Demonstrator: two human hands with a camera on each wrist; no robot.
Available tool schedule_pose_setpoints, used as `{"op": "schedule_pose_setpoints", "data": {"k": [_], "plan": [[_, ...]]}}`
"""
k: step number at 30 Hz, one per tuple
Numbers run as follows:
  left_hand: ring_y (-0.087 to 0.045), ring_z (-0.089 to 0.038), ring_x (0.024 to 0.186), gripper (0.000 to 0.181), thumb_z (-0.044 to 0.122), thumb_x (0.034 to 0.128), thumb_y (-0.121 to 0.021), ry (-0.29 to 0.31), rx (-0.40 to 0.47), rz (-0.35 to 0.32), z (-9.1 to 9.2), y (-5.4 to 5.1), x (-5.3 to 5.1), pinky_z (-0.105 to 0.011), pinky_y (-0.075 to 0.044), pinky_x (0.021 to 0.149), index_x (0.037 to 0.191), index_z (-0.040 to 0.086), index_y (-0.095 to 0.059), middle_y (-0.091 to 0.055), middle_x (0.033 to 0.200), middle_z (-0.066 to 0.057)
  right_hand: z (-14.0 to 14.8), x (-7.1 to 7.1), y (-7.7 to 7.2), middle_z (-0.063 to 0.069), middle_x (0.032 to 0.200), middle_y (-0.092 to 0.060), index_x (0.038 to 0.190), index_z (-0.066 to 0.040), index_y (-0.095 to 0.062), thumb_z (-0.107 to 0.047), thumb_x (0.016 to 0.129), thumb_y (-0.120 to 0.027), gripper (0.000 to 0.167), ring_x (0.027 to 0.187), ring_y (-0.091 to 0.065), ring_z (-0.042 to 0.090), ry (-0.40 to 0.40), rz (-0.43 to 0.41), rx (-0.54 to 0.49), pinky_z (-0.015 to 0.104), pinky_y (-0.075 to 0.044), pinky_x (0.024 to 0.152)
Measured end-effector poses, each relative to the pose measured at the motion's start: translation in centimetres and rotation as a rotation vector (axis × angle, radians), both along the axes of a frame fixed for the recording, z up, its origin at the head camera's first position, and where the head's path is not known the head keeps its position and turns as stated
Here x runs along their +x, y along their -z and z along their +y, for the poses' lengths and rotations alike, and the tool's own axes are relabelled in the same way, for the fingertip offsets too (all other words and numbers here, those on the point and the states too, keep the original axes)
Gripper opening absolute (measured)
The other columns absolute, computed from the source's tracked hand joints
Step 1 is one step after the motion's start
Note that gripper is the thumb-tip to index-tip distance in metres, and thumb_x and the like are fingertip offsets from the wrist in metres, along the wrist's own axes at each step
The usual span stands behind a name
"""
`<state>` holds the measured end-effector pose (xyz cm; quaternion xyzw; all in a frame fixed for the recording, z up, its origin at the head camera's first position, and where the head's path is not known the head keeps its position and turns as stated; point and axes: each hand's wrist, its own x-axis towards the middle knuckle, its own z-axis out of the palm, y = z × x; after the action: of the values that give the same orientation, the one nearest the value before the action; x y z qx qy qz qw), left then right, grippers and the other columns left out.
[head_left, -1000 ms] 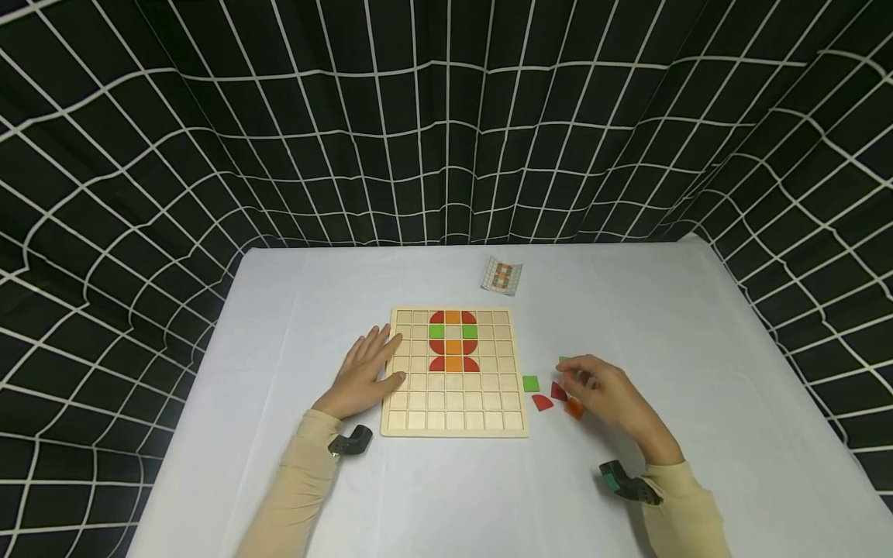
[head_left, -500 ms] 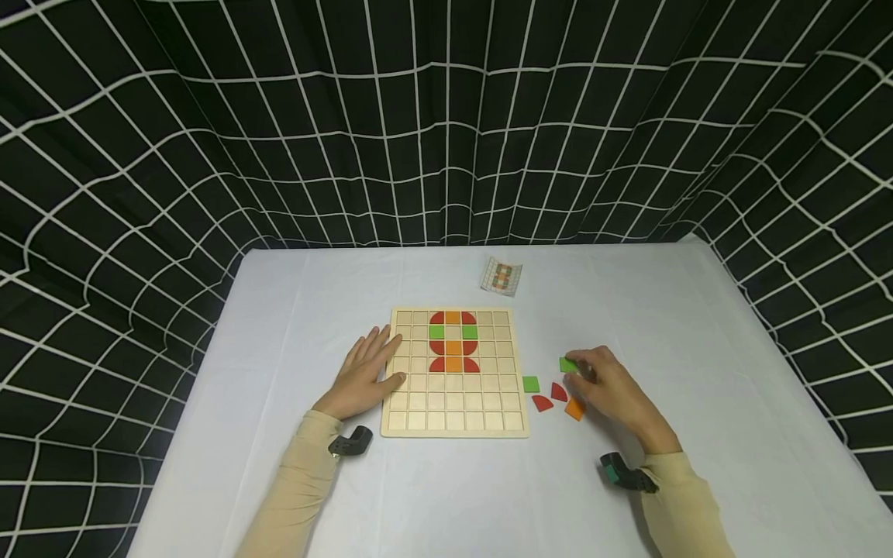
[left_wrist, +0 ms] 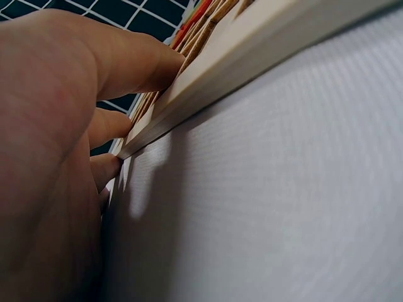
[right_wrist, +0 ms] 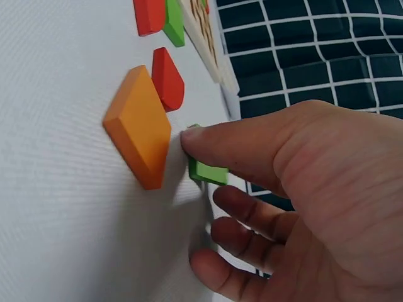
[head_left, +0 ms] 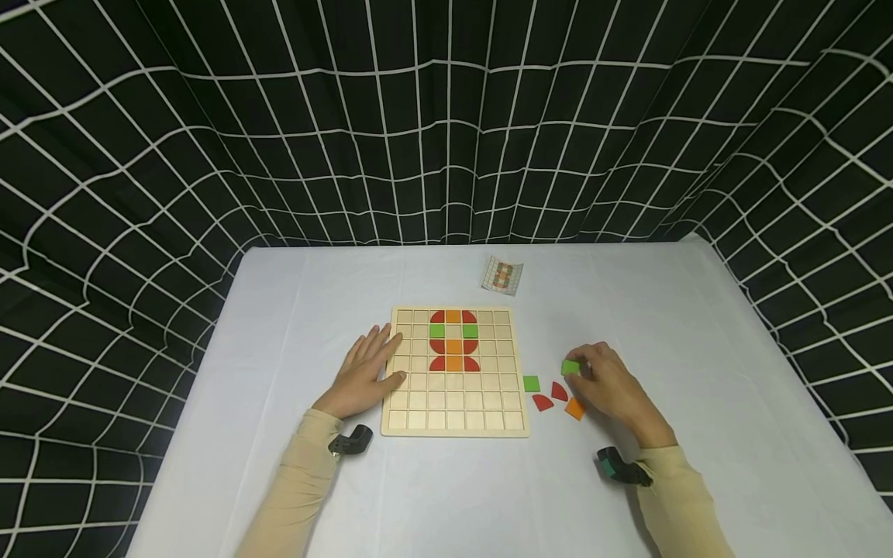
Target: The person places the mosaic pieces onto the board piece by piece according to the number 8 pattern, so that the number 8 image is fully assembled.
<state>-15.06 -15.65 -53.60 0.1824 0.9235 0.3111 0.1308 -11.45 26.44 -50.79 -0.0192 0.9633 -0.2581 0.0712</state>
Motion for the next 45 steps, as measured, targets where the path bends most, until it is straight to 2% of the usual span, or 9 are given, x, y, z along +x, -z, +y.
{"op": "schedule_pose_setpoints", "data": {"k": [7,10,18,26,38,45], "plan": [[0.005,-0.028,0.161,0.074,0.036,0.1012,-0.056,-0.008,-0.003,-0.011,0.0,0.0,0.0,-0.049,0.007,0.130,0.163,0.013,-0.022,-0.003,0.173,-0.008,0.4,-0.7,-0.4,0.007,0.089,-0.059,0.109,-0.007,-0.065,-0.009,0.094,-0.065,0.015,0.084,-0.053,0.022,-0.024,-0.063,-0.122,0.029,-0.047,0.069],[0.005,-0.029,0.161,0.074,0.035,0.1011,-0.056,-0.005,-0.004,-0.012,0.0,-0.1,0.0,-0.050,0.007,0.130,0.163,0.012,-0.022,-0.003,0.173,-0.008,0.4,-1.0,-1.2,0.006,0.091,-0.061,0.107,-0.008,-0.067,-0.011,0.095,-0.065,0.012,0.086,-0.053,0.021,-0.023,-0.051,-0.150,0.027,-0.047,0.068],[0.006,-0.027,0.161,0.075,0.037,0.1011,-0.057,-0.019,0.000,-0.023,-0.2,0.0,0.0,-0.048,0.008,0.130,0.163,0.014,-0.022,-0.002,0.173,-0.006,-0.7,-2.3,-4.0,0.008,0.094,-0.060,0.107,-0.008,-0.069,-0.013,0.096,-0.067,0.012,0.088,-0.051,0.023,-0.049,0.072,-0.179,0.025,-0.044,0.065],[0.006,-0.026,0.161,0.075,0.037,0.1007,-0.057,-0.017,0.006,-0.024,0.0,0.4,0.0,-0.048,0.008,0.130,0.163,0.015,-0.021,-0.003,0.173,-0.005,-3.2,-3.8,-5.7,0.006,0.093,-0.063,0.106,-0.007,-0.070,-0.010,0.096,-0.068,0.012,0.089,-0.053,0.020,-0.128,0.123,-0.237,0.027,-0.045,0.074],[0.007,-0.025,0.161,0.075,0.037,0.1007,-0.057,-0.018,0.009,-0.018,-0.1,0.6,-0.1,-0.048,0.008,0.130,0.163,0.017,-0.021,-0.002,0.173,-0.003,-7.0,-4.8,-7.4,0.006,0.096,-0.063,0.107,-0.008,-0.070,-0.012,0.096,-0.068,0.012,0.092,-0.054,0.021,-0.169,0.089,-0.338,0.028,-0.047,0.076],[0.007,-0.024,0.161,0.075,0.038,0.1005,-0.057,-0.019,0.010,-0.022,0.0,0.5,-0.2,-0.048,0.008,0.130,0.163,0.017,-0.021,-0.002,0.173,-0.003,-8.1,-4.9,-7.3,0.005,0.096,-0.065,0.106,-0.009,-0.070,-0.013,0.096,-0.067,0.011,0.091,-0.055,0.020,-0.201,0.077,-0.370,0.027,-0.047,0.075]]}}
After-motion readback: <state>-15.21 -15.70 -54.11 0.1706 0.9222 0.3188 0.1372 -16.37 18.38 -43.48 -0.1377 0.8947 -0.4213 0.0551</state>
